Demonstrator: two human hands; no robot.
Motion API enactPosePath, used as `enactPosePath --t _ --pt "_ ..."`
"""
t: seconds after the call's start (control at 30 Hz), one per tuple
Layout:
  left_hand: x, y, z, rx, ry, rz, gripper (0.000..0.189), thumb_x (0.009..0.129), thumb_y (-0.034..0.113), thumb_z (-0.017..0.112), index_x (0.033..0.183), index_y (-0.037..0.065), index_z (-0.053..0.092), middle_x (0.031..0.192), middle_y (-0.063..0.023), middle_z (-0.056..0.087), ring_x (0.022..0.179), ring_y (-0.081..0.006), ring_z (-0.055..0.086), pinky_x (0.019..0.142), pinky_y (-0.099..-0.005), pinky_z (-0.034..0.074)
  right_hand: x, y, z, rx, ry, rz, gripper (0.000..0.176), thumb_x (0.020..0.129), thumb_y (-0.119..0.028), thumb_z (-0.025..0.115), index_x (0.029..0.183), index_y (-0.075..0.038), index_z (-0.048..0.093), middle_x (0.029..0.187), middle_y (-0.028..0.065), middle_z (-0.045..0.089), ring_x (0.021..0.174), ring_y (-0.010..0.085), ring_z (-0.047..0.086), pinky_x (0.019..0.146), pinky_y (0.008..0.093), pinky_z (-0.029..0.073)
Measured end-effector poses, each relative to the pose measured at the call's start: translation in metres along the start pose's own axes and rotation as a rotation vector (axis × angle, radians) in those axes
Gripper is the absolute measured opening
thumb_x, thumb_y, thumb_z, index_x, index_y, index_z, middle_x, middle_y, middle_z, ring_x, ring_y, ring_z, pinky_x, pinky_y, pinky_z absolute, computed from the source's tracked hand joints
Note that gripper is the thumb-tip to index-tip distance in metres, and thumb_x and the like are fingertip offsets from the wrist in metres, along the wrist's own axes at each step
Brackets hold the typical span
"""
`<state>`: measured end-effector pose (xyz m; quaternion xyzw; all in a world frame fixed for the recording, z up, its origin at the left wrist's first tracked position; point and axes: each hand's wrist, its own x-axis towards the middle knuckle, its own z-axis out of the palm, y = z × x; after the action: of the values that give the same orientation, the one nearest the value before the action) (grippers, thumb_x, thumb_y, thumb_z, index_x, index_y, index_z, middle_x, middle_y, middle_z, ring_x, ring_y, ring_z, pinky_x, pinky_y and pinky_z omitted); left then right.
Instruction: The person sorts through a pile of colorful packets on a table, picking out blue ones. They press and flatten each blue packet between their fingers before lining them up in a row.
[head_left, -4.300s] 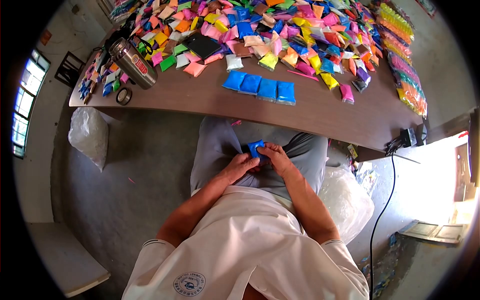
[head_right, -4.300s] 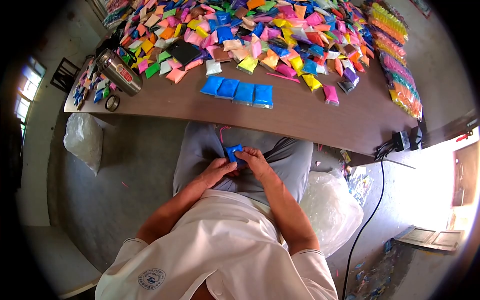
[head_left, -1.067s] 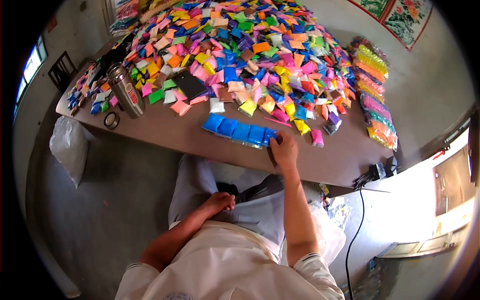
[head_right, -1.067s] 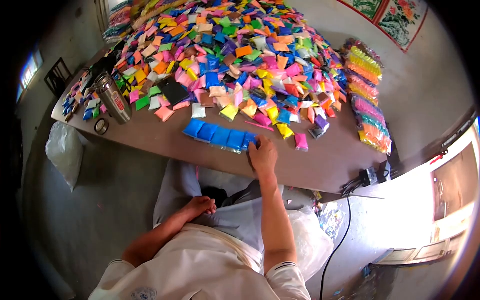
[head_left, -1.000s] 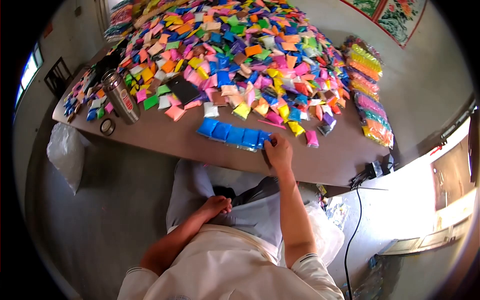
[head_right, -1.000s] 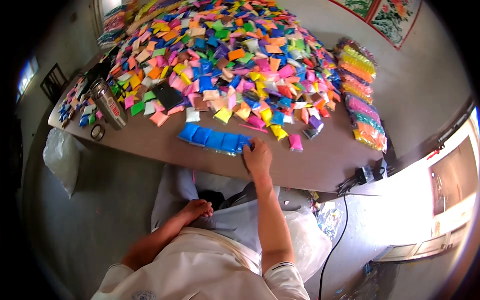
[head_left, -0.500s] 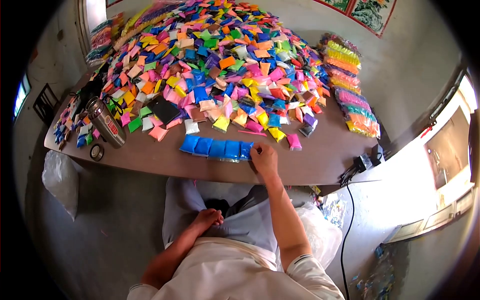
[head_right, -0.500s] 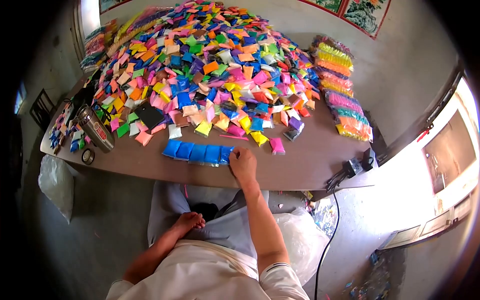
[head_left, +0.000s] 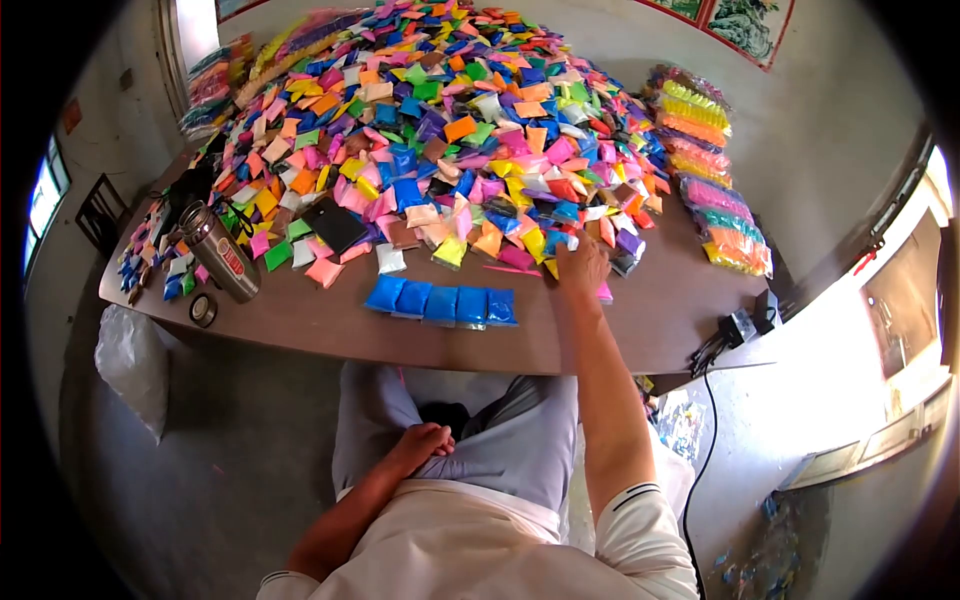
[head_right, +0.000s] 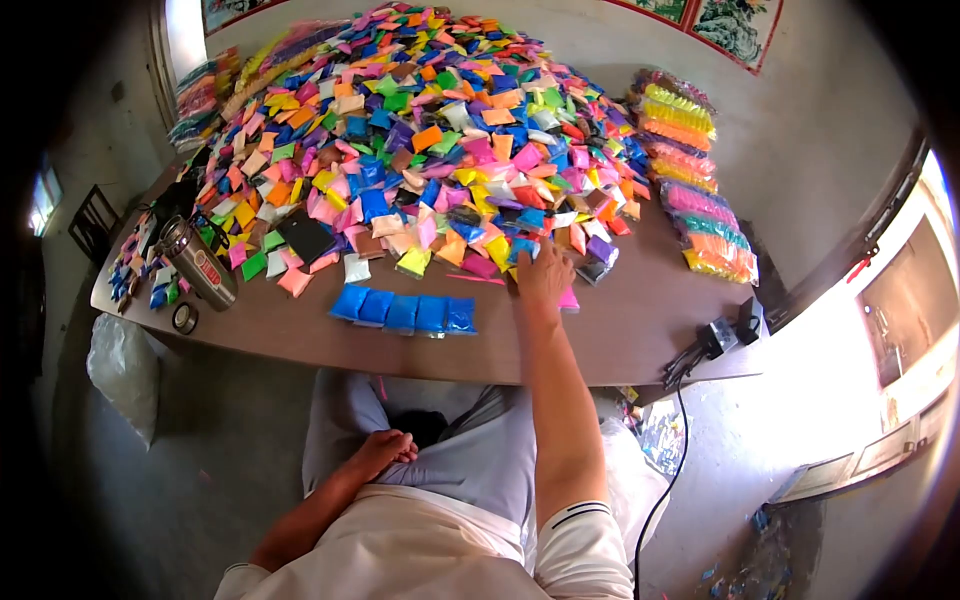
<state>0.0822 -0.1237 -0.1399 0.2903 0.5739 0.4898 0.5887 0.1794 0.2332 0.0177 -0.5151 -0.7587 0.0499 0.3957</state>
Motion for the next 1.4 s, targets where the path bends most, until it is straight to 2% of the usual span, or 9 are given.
enactPosePath --t 0.23,0.43,0.5,0.53,0.67,0.77,1.1,1.3,1.4 --pt "0.003 -0.003 0.000 0.028 0.031 -0.014 0.033 0.091 0.030 0.048 0.086 -0.001 0.058 0.083 -0.0078 0.061 0.075 -0.0123 0.058 0.068 -0.0229 0.048 0.018 0.008 0.025 -0.101 -0.082 0.012 0.042 0.073 -0.034 0.061 0.105 -0.006 0.057 0.093 0.0171 0.063 0.093 0.0346 0.056 0.082 0.0466 0.039" --pt "0.002 -0.005 -0.002 -0.021 0.012 -0.021 0.032 0.092 0.030 0.046 0.088 -0.001 0.055 0.086 -0.0084 0.059 0.078 -0.0133 0.058 0.070 -0.0248 0.048 0.045 0.044 0.022 0.168 -0.405 0.140 0.030 0.074 -0.017 0.058 0.099 -0.002 0.059 0.091 0.0167 0.063 0.079 0.0313 0.061 0.067 0.0391 0.048" --pt "0.004 -0.008 -0.002 -0.049 0.037 -0.014 0.032 0.090 0.031 0.049 0.084 0.000 0.057 0.083 -0.0079 0.061 0.074 -0.0122 0.059 0.066 -0.0236 0.048 0.042 0.050 0.007 0.733 -0.485 0.272 0.031 0.072 -0.007 0.062 0.103 -0.004 0.057 0.084 0.0072 0.060 0.076 0.0214 0.060 0.062 0.0307 0.048" --pt "0.004 -0.009 -0.001 -0.055 0.029 -0.013 0.032 0.090 0.031 0.049 0.084 0.000 0.057 0.083 -0.0079 0.061 0.074 -0.0122 0.059 0.066 -0.0236 0.048 0.042 0.047 -0.007 0.821 -0.530 0.407 0.024 0.076 -0.001 0.057 0.100 -0.003 0.056 0.084 0.0045 0.057 0.074 0.0205 0.058 0.059 0.0331 0.048" --pt "0.007 -0.007 -0.001 -0.042 0.015 -0.017 0.032 0.089 0.031 0.050 0.077 0.002 0.057 0.081 -0.0073 0.061 0.073 -0.0121 0.059 0.065 -0.0238 0.048 0.041 0.067 -0.013 1.410 -0.561 0.551 0.020 0.084 -0.007 0.054 0.102 0.001 0.052 0.086 0.0095 0.056 0.074 0.0196 0.059 0.058 0.0337 0.051" --pt "0.007 -0.003 0.001 -0.018 0.005 -0.026 0.032 0.090 0.031 0.050 0.077 0.002 0.057 0.082 -0.0073 0.060 0.074 -0.0129 0.058 0.067 -0.0249 0.048 0.031 0.049 -0.036 1.550 -0.526 0.643 0.016 0.086 -0.012 0.055 0.098 -0.002 0.053 0.082 0.0060 0.058 0.071 0.0167 0.059 0.056 0.0274 0.050" --pt "0.008 0.000 0.002 0.067 0.021 -0.072 0.033 0.090 0.032 0.050 0.082 0.000 0.058 0.081 -0.0077 0.060 0.073 -0.0128 0.058 0.068 -0.0240 0.048 -0.030 0.009 -0.069 1.590 -0.350 0.424 0.022 0.085 -0.016 0.058 0.102 -0.003 0.054 0.085 0.0039 0.058 0.073 0.0128 0.058 0.064 0.0263 0.050" --pt "0.006 0.004 0.006 0.034 0.026 -0.007 0.038 0.089 0.037 0.049 0.080 0.002 0.058 0.074 -0.0056 0.061 0.067 -0.0106 0.056 0.065 -0.0222 0.046 -0.159 -0.021 -0.088 1.653 -0.549 0.545 0.018 0.084 -0.021 0.060 0.092 -0.006 0.056 0.072 0.0016 0.057 0.059 0.0102 0.056 0.051 0.0229 0.047" --pt "0.004 -0.003 0.002 -0.035 0.028 -0.056 0.042 0.090 0.042 0.047 0.083 0.002 0.056 0.078 -0.0073 0.060 0.072 -0.0129 0.057 0.067 -0.0251 0.047 -0.220 -0.032 -0.060 1.600 -0.828 0.781 0.015 0.086 -0.022 0.058 0.082 -0.007 0.059 0.066 0.0004 0.057 0.055 0.0078 0.053 0.046 0.0209 0.040"
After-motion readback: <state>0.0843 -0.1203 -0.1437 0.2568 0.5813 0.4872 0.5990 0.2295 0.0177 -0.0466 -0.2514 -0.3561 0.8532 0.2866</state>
